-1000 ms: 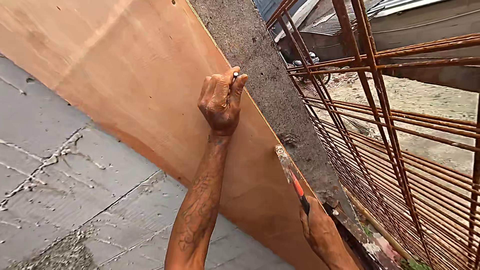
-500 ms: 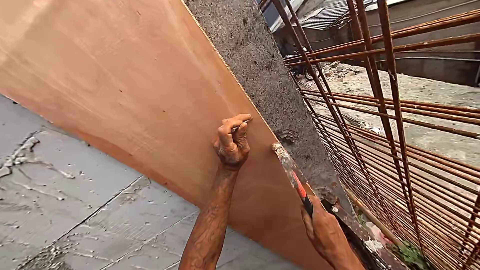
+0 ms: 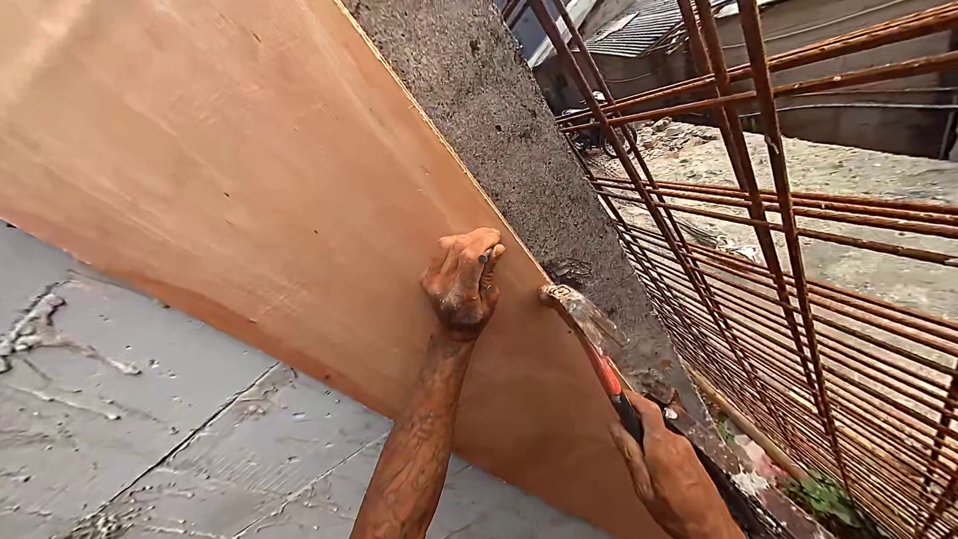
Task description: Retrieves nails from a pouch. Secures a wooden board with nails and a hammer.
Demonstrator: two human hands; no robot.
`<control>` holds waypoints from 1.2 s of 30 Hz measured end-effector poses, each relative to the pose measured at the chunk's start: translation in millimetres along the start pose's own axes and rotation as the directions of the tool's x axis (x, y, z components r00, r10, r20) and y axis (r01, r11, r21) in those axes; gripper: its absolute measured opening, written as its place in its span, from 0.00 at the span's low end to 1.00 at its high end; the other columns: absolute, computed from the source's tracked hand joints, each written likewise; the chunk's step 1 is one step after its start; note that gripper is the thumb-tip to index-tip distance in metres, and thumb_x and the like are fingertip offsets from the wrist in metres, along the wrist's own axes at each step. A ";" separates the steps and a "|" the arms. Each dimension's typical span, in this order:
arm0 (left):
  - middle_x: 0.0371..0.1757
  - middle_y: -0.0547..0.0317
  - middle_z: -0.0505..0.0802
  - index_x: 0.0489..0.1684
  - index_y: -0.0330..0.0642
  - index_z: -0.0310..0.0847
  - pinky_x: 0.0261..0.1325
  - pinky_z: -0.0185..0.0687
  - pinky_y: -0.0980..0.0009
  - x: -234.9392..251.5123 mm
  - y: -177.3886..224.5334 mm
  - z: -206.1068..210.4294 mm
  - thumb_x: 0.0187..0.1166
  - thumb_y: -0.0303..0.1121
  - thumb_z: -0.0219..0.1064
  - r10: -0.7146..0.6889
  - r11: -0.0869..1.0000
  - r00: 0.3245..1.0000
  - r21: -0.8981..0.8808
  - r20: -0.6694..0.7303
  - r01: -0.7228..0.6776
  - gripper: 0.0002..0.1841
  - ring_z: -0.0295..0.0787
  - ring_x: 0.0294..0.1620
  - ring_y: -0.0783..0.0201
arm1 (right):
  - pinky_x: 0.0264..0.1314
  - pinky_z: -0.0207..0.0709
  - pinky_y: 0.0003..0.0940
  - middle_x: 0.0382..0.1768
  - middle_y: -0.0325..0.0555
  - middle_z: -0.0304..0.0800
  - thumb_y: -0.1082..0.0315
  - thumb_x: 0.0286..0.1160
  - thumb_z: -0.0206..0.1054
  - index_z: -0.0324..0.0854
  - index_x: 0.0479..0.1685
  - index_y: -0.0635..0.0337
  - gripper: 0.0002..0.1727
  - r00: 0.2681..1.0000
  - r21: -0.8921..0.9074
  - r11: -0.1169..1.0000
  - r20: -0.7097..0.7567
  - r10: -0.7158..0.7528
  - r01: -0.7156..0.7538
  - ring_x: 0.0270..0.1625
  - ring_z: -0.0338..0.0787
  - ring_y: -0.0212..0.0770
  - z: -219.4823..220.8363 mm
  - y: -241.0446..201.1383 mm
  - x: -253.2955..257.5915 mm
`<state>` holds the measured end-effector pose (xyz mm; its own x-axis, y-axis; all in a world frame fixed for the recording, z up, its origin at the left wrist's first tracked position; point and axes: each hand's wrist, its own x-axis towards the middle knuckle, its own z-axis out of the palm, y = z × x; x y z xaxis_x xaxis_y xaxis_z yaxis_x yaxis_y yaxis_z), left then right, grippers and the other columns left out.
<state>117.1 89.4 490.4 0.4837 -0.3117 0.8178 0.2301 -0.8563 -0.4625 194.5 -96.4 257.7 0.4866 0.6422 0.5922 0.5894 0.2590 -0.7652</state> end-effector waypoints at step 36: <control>0.46 0.51 0.97 0.45 0.42 0.94 0.41 0.86 0.59 0.2 5.9 5.7 0.80 0.30 0.66 0.016 0.992 1.000 0.128 -0.020 -0.013 0.09 0.94 0.47 0.51 | 0.25 0.80 0.38 0.20 0.49 0.83 0.60 0.88 0.54 0.77 0.56 0.74 0.20 0.873 -0.217 0.968 -0.440 -0.211 0.125 0.20 0.85 0.42 29.3 -60.1 27.1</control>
<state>123.3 86.7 485.9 0.4708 -0.3334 0.8168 0.3301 -0.7920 -0.5135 153.3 -73.4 312.3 0.5841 0.1880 0.7896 0.7713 0.1746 -0.6121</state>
